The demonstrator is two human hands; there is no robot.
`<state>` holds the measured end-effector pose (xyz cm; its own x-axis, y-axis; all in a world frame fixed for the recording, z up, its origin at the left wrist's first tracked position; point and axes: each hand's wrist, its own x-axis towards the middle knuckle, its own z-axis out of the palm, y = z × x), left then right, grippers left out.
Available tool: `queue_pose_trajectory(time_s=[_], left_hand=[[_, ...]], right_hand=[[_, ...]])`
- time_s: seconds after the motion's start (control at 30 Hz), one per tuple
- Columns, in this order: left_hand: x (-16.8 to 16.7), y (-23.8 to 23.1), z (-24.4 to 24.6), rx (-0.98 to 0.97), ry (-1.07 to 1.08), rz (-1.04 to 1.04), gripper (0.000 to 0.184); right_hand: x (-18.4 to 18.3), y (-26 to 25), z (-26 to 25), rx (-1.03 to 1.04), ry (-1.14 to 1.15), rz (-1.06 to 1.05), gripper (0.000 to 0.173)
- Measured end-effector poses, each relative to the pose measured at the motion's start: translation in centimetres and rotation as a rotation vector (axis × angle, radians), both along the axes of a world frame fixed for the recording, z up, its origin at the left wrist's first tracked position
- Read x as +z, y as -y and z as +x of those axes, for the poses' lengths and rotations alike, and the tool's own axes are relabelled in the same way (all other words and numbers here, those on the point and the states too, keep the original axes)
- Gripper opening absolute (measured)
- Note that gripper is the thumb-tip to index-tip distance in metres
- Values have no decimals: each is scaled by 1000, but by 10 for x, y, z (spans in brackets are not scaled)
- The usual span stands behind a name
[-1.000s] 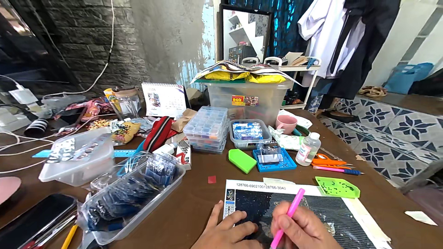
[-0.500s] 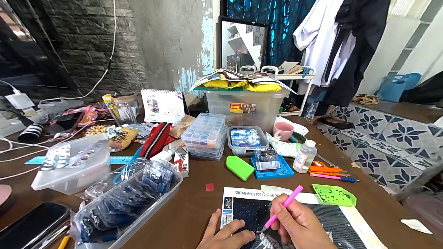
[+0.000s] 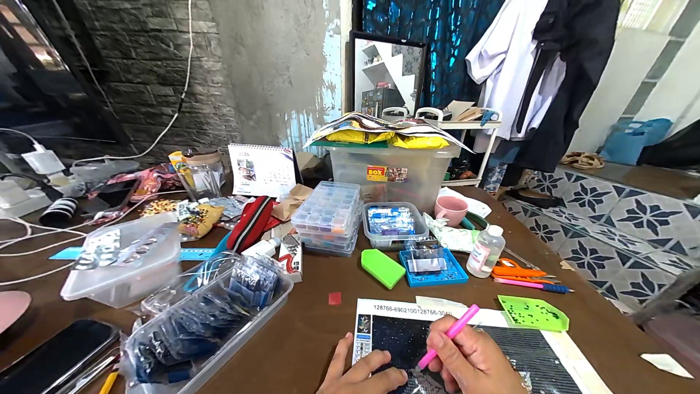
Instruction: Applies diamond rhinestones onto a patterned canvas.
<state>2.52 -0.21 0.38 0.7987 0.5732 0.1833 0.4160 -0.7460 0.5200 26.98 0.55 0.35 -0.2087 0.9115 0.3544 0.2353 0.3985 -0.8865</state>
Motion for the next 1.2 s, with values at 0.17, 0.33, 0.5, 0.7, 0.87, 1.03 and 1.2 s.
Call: queue_pose_trajectory(time_s=[0.17,0.33,0.5,0.7,0.87,1.03,1.2], left_hand=[[0,0,0,-1,-2,3,58],[0,0,0,2,-4,3,58],[0,0,1,4,-5,1,58],[1,0,1,6,-7,-1,58],[-1,1,1,8,-13,9,59],[-2,2,0,7,8,36,57],[-1,3,0,1,24,49,53]], right_hand=[[-2,-1,0,4,-11,16,16],[-3,-1,-1,7,-9,26,16],[-2,-1,-1,4,21,35,18],[-4,0,-1,30,106,195,26],[-3,1,-1,-20,20,104,21],[2,2,1,-20,-121,-27,16],[-3,4,9,266,-137,128,32]])
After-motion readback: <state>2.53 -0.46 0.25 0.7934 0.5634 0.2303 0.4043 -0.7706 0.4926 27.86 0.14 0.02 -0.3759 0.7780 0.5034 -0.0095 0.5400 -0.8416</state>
